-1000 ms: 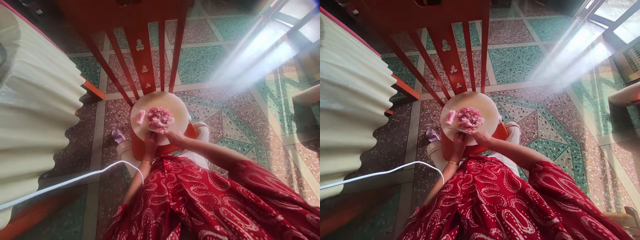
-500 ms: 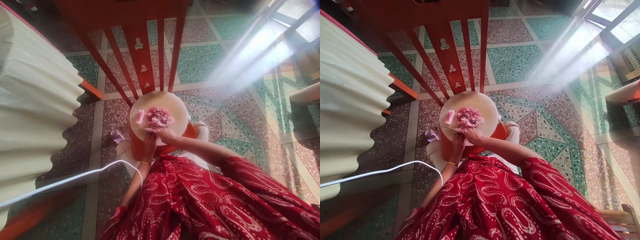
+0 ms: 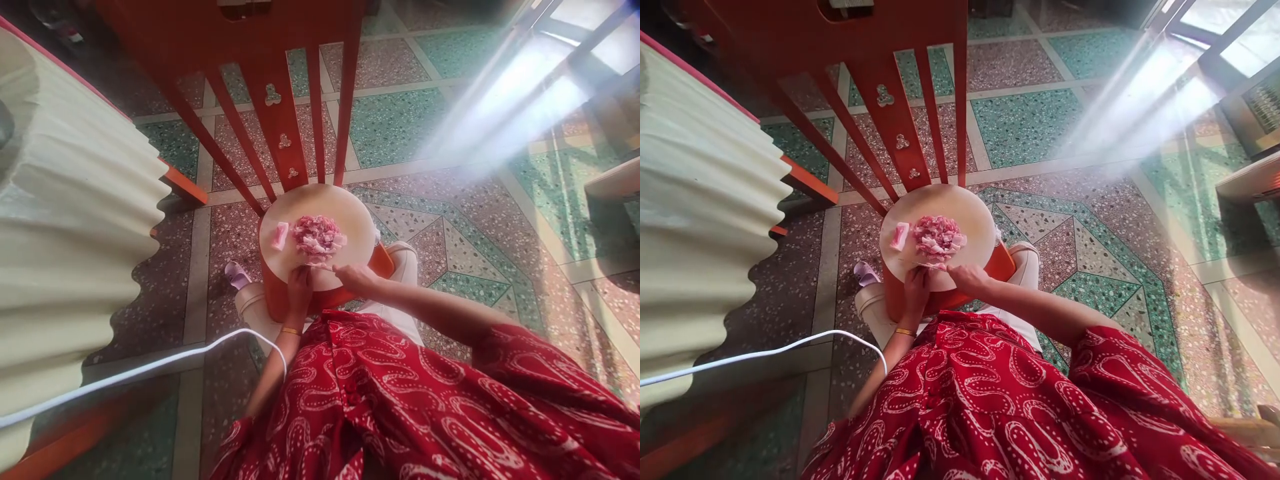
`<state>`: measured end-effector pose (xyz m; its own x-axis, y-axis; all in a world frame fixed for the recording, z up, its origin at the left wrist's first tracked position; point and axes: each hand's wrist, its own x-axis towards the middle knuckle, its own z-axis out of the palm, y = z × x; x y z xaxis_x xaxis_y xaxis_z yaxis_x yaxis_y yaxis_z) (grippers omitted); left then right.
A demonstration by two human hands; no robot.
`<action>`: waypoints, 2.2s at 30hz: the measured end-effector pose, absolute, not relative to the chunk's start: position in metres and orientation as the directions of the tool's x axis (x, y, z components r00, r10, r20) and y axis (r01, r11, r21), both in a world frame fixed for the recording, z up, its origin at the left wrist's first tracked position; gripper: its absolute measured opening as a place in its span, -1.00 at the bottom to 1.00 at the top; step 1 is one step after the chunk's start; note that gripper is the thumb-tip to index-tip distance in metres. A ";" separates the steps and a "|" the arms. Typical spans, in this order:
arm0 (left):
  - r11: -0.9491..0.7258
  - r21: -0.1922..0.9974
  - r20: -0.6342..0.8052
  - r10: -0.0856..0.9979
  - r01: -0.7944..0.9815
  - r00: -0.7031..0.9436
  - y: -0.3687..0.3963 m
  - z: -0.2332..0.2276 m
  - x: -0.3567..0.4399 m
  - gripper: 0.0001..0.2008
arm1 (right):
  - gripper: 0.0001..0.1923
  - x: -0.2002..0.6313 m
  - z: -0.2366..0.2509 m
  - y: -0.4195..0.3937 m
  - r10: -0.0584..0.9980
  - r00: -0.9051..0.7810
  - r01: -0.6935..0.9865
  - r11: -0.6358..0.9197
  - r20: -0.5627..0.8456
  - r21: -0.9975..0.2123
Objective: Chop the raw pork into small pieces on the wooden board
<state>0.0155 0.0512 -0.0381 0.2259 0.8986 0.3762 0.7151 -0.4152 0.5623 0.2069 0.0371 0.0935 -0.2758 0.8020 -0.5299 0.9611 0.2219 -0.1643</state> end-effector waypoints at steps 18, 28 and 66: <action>-0.395 0.606 0.371 0.908 0.691 0.193 0.050 -0.043 0.013 -0.77 | -0.56 0.204 0.084 0.052 0.819 -0.285 0.958 0.235 -0.499 -0.162; -0.389 0.566 0.343 0.913 0.727 0.222 0.051 -0.054 0.011 -0.80 | -0.63 0.162 0.076 0.058 0.801 -0.341 0.938 0.250 -0.493 -0.242; -0.425 0.505 0.373 0.892 0.751 0.255 0.046 -0.045 -0.001 -0.78 | -0.64 0.190 0.098 0.035 0.783 -0.279 0.959 0.196 -0.556 -0.205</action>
